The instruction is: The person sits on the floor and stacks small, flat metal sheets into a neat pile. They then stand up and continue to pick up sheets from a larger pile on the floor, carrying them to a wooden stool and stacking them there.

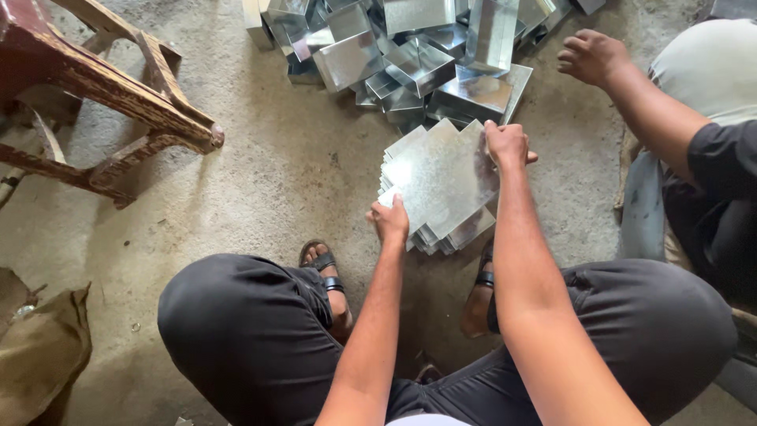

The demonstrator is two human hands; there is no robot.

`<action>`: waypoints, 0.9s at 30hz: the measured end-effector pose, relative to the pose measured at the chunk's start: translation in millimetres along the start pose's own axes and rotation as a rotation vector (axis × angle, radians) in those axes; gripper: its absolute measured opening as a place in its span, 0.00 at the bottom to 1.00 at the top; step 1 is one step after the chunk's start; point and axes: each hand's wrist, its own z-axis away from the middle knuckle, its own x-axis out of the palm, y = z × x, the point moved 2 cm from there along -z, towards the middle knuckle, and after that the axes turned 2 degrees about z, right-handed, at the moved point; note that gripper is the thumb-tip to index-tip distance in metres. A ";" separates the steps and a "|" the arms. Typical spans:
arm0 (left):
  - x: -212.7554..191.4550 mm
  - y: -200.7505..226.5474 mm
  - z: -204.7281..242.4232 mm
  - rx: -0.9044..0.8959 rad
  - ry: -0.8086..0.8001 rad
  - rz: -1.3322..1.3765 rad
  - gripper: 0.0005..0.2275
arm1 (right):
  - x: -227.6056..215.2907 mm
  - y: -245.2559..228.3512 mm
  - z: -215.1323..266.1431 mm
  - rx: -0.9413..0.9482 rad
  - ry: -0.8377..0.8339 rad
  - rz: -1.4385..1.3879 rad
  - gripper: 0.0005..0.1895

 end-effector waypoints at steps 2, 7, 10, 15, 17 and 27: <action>-18.8 0.5 7.0 0.237 0.268 -0.061 0.33 | 6.8 -1.4 11.2 -0.042 0.026 0.108 0.22; -34.2 -26.0 -19.6 0.062 0.243 0.092 0.26 | 30.5 13.8 30.0 -0.112 0.020 0.152 0.25; -14.2 -49.3 -19.5 -0.031 0.129 0.086 0.21 | 45.3 31.9 28.8 -0.181 0.070 0.100 0.26; 7.0 -52.0 -13.1 0.003 -0.034 0.088 0.25 | 55.2 43.4 20.8 -0.202 0.082 0.091 0.28; 11.9 -55.3 -9.4 0.016 -0.081 0.059 0.27 | 58.6 40.1 11.9 -0.256 0.130 0.087 0.27; 11.7 -20.8 1.2 -0.052 0.053 0.098 0.27 | 27.4 26.3 17.8 -0.041 0.009 -0.062 0.17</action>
